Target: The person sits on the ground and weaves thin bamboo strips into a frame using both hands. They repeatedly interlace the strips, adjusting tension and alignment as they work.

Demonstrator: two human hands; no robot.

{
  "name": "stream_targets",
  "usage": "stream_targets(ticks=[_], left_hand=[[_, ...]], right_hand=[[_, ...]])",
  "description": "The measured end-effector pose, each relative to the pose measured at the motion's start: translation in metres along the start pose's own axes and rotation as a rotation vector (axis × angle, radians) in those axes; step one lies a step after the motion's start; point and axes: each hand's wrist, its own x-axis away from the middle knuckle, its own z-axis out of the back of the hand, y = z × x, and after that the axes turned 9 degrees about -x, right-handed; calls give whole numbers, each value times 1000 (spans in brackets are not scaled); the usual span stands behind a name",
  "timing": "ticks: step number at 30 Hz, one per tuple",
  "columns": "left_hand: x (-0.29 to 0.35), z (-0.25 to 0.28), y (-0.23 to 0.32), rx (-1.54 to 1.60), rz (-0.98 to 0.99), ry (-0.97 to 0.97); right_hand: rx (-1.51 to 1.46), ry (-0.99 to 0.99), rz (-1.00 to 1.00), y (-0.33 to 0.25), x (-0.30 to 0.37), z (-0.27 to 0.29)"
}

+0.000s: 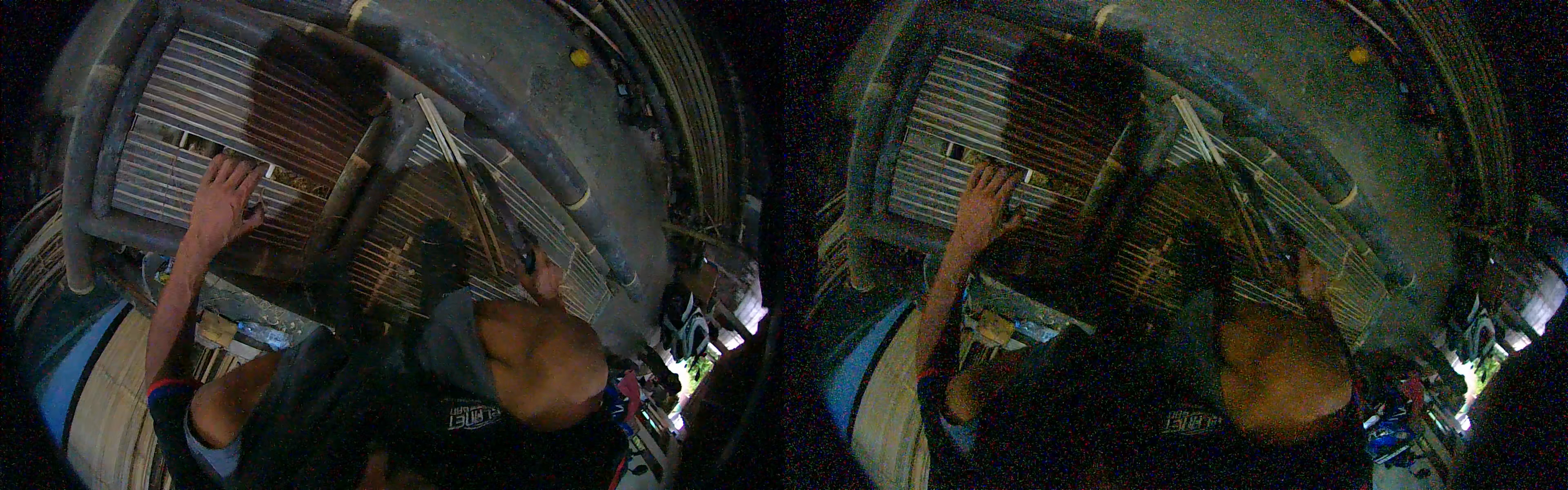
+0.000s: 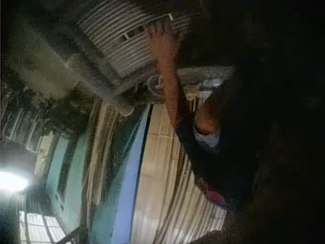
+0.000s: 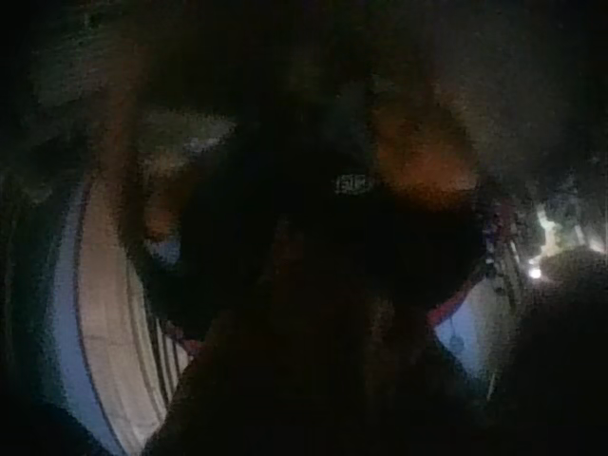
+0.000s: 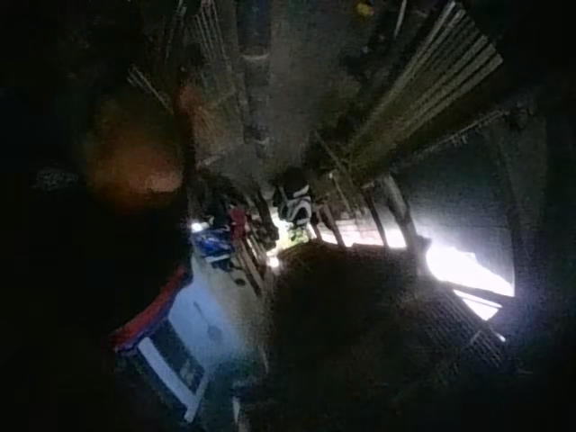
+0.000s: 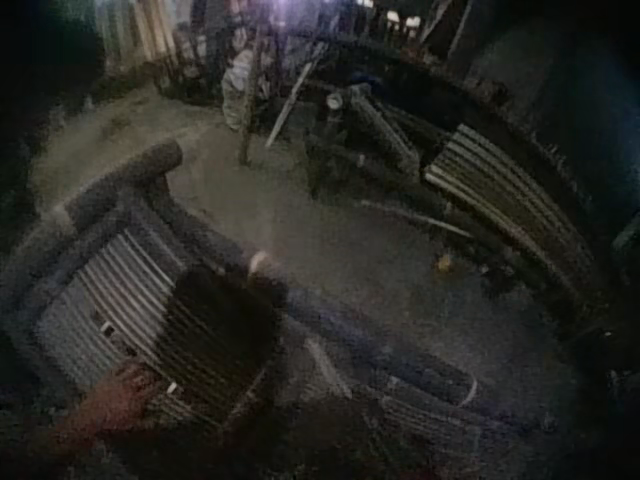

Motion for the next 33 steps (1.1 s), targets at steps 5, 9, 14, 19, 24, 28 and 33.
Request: stream_targets(ticks=[5, 9, 14, 19, 24, 28, 33], left_hand=[[-2, -15, -2, -55, 17, 181], [-7, -10, -4, -32, 28, 144], [-10, -12, -15, 90, 35, 147], [-12, -9, -22, 269, 70, 177], [-24, 3, -21, 427, 121, 82], [-30, 14, -25, 415, 240, -37], [-31, 21, -18, 490, 176, -7]], right_hand=[[82, -116, -98, 21, -18, -24], [110, -163, -114, 24, -28, -24], [73, -142, 57, -3, -44, 7], [-171, -242, 448, -112, -73, 83], [-224, -804, 746, -258, -62, 167], [-348, -827, 936, -332, -41, 157], [-921, -722, 648, -400, -95, 32]])
